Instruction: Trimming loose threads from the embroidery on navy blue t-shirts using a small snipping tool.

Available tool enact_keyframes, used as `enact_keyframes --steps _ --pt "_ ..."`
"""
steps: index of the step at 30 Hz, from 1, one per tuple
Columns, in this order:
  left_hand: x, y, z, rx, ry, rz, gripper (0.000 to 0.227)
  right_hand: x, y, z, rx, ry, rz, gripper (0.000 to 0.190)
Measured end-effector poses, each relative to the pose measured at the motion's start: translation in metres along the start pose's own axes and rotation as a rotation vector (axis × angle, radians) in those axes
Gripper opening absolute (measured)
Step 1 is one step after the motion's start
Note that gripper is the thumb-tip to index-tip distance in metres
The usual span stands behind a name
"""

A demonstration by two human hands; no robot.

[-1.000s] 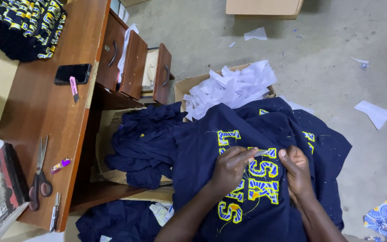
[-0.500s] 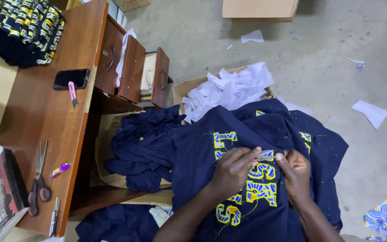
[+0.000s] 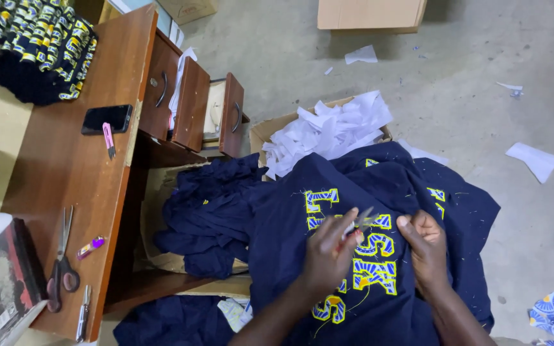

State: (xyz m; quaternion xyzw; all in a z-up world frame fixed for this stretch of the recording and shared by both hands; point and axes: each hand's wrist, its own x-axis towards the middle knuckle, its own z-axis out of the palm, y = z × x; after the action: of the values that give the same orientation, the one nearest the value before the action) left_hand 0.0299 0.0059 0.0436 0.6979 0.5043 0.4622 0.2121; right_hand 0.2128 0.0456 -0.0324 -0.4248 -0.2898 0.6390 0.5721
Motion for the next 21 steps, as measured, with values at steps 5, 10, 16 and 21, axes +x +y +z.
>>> enact_keyframes --steps 5,10,16,21 --pt "-0.028 0.052 0.004 0.048 0.02 -0.228 0.042 -0.041 -0.015 0.012 -0.06 0.024 0.181 0.044" --pt "-0.048 0.091 0.005 0.168 0.167 -0.173 0.042 -0.089 -0.016 0.038 -0.067 0.061 0.01 0.051" --pt "-0.065 0.103 0.002 0.307 0.17 -0.149 0.042 -0.101 -0.006 0.039 -0.198 0.043 -0.13 0.053" --pt "-0.076 0.102 0.002 0.229 0.187 -0.172 0.043 -0.101 0.004 0.034 -0.251 0.04 -0.171 0.053"
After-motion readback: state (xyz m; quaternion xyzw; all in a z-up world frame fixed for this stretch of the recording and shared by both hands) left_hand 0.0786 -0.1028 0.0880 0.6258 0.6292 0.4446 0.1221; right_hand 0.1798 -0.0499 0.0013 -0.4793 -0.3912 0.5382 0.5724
